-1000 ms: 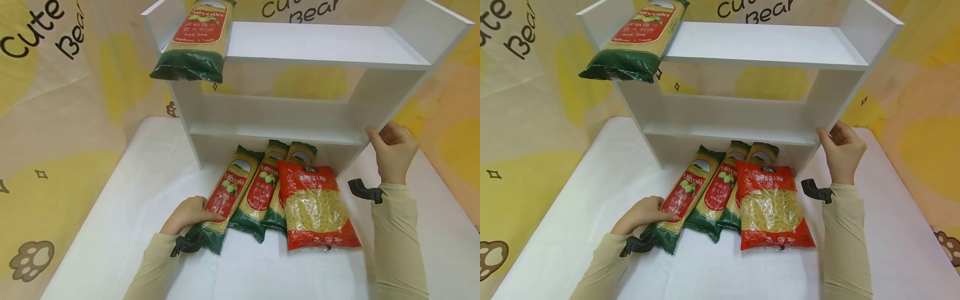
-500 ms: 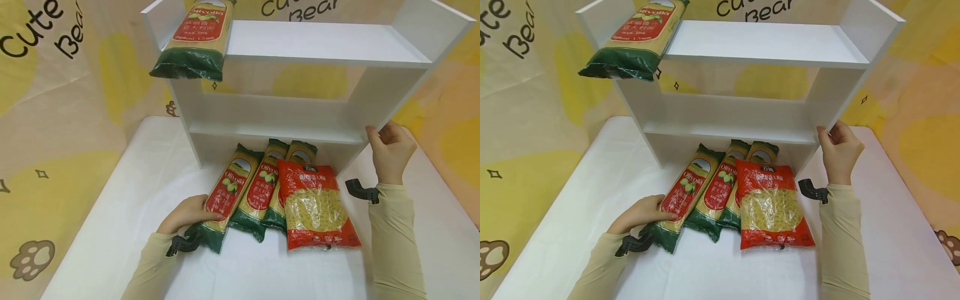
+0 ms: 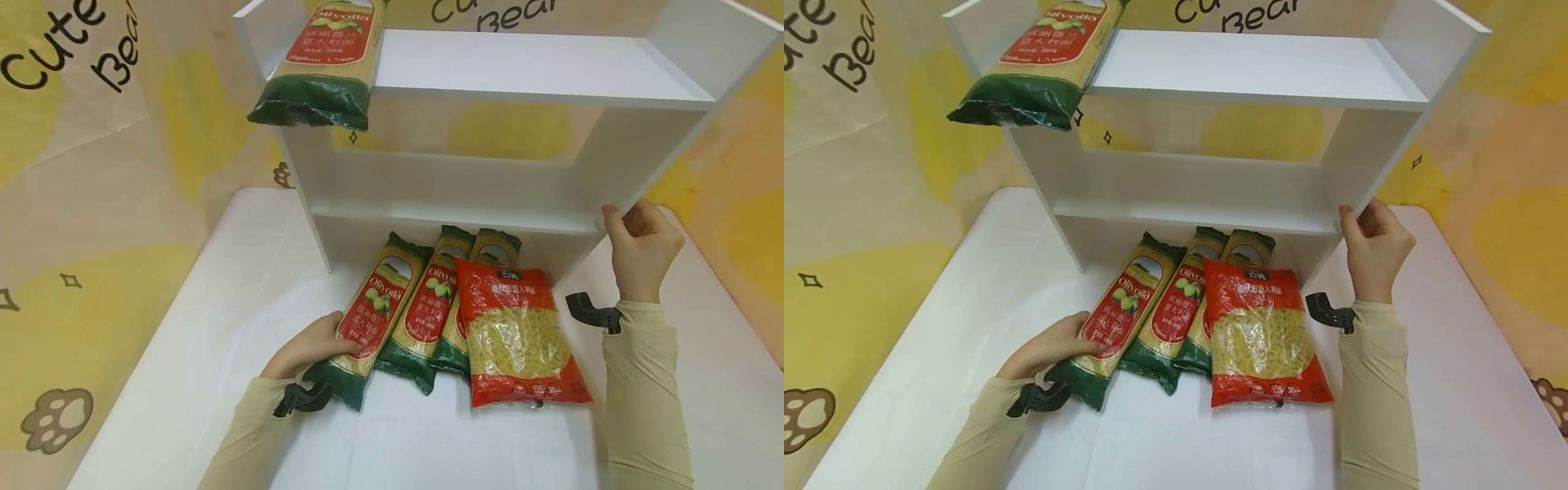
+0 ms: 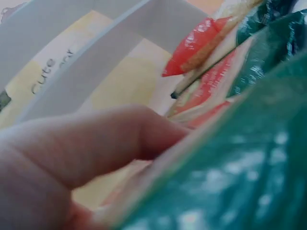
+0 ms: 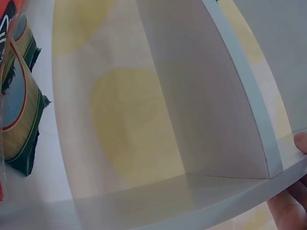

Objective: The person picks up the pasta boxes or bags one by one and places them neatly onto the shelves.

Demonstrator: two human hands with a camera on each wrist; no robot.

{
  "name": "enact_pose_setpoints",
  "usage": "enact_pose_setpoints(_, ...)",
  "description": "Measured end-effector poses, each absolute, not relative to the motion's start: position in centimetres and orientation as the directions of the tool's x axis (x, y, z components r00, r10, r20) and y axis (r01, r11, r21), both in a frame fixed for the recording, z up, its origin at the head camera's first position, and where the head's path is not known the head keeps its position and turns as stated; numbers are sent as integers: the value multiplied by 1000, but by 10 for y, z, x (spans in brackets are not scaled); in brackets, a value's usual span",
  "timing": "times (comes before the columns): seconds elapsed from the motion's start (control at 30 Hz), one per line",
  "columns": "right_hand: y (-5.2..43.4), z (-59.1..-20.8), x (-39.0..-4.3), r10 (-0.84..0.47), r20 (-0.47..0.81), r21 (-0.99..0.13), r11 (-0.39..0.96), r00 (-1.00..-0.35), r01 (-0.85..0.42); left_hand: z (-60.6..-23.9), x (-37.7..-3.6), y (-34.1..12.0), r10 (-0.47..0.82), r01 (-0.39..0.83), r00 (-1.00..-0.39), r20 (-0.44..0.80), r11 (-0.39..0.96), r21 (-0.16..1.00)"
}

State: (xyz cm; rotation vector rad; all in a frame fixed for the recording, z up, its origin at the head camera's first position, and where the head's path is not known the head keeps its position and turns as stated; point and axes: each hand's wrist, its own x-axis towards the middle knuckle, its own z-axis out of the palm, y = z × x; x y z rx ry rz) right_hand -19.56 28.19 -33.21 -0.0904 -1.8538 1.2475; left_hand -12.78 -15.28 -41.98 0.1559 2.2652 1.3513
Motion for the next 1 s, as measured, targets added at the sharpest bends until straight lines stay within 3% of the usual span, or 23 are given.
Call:
enact_pose_setpoints(0.27,284,-334,-197,495,610,-788,457,-619,-411,-429,-133,-145,213,-304,-883,-419,422,854)
enact_pose_setpoints(0.63,283,-334,-197,500,601,-794,464,-623,-394,-437,-135,-146,393,-414,-802,-450,178,893)
enact_pose_setpoints(1.0,283,-334,-196,493,614,-785,459,-616,-416,-442,-137,-153,437,-509,-747,-501,109,854)
